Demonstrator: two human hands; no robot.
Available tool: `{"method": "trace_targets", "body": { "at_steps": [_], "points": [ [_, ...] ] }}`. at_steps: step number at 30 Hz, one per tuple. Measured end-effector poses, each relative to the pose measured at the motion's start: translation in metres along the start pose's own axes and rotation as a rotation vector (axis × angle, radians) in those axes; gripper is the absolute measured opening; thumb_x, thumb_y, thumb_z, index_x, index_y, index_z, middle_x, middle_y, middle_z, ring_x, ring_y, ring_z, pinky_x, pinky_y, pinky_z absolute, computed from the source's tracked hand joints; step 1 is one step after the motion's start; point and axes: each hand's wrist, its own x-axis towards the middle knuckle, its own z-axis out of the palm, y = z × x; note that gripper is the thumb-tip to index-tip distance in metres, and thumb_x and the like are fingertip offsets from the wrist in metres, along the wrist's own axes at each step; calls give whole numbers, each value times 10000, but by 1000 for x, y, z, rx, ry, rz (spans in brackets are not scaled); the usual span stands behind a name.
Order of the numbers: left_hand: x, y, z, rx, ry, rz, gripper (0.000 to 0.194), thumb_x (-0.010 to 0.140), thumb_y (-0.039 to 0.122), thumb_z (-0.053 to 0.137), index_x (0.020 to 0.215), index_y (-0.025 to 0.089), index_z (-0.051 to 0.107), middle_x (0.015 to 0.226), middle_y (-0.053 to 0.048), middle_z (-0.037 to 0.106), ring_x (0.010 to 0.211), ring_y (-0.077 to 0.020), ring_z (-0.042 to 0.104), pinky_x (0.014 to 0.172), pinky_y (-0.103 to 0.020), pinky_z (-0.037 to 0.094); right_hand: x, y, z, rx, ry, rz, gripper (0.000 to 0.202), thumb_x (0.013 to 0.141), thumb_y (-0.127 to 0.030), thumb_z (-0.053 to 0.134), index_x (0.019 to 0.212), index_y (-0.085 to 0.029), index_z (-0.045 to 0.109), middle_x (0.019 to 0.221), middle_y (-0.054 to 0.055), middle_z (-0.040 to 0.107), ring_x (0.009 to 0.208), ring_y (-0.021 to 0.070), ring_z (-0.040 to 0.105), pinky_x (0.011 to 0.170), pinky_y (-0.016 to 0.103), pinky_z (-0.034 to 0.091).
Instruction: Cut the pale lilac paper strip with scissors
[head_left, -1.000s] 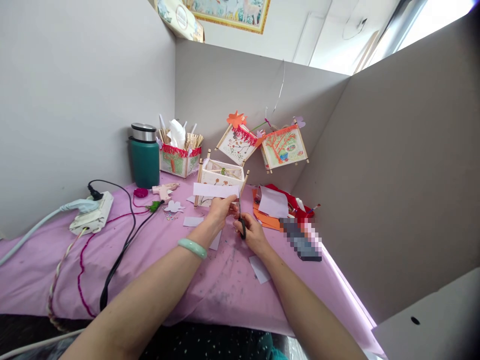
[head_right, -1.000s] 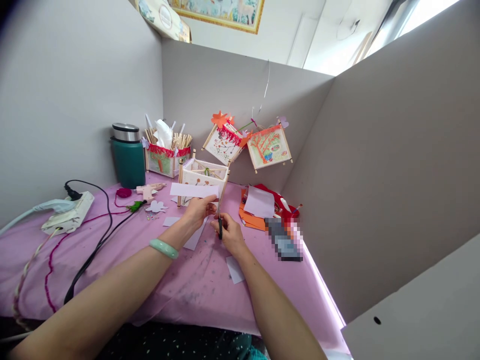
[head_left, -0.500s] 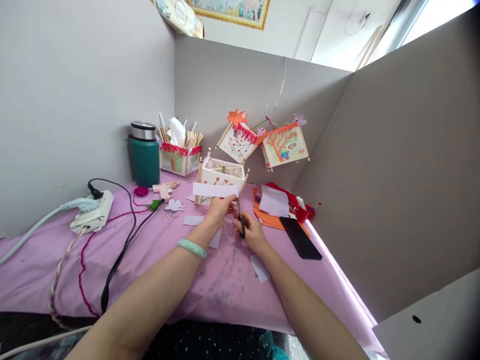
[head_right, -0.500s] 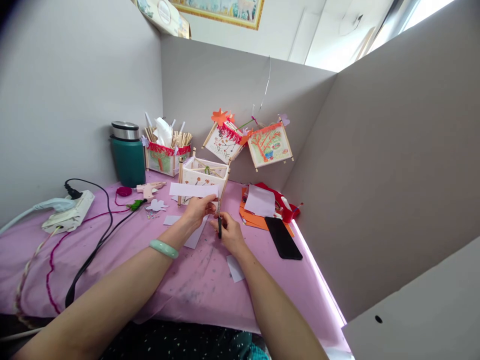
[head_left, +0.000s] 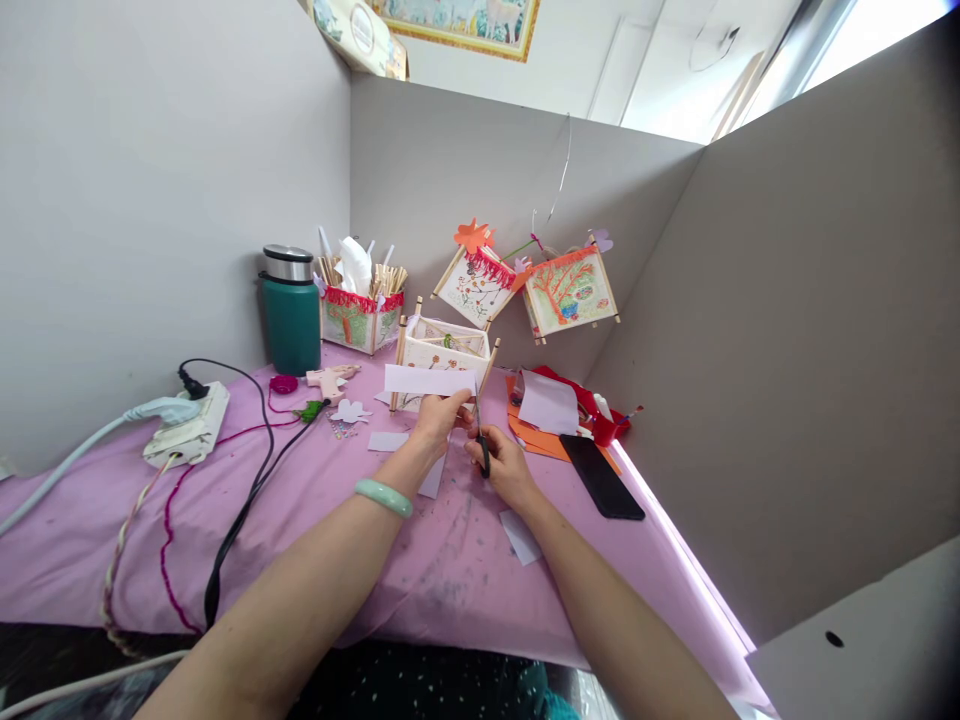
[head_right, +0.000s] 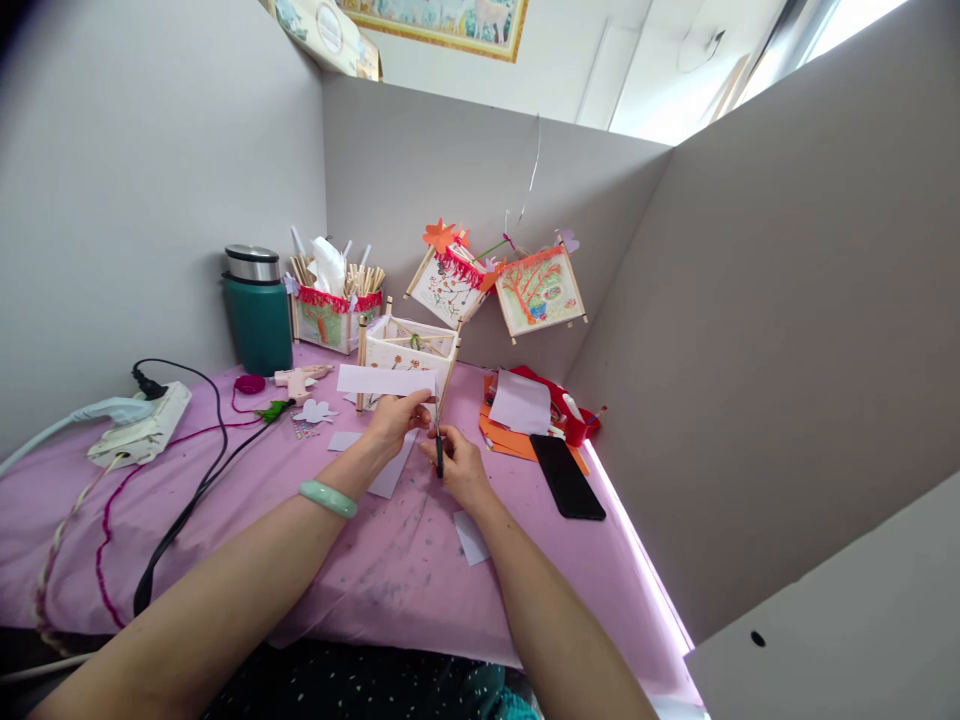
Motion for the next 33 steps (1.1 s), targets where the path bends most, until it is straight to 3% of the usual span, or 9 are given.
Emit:
{"method": "trace_targets", "body": {
  "at_steps": [8, 19, 33],
  "points": [
    [0, 0, -1, 19, -4, 22, 107, 643, 188, 651, 682, 96, 614, 637, -47, 634, 390, -78, 479, 414, -231, 390, 0, 2, -1, 25, -21, 9, 317, 770, -471, 635, 937, -207, 576, 621, -31, 549, 546, 131, 497, 522, 245, 399],
    [-2, -1, -1, 71, -12, 7, 97, 653, 197, 629, 654, 101, 614, 458, -7, 543, 394, -105, 484, 450, -240, 414, 2, 6, -1, 29, -13, 6, 335, 758, -472, 645, 955, -208, 586, 610, -40, 531, 516, 132, 525, 510, 251, 420],
    [-1, -3, -2, 79, -14, 6, 110, 651, 212, 637, 658, 104, 620, 459, -12, 551, 397, -105, 489, 458, -235, 411, 0, 6, -1, -2, -16, 0, 305, 784, -456, 631, 945, -202, 577, 615, -35, 540, 537, 126, 498, 518, 241, 390]
  ]
}}
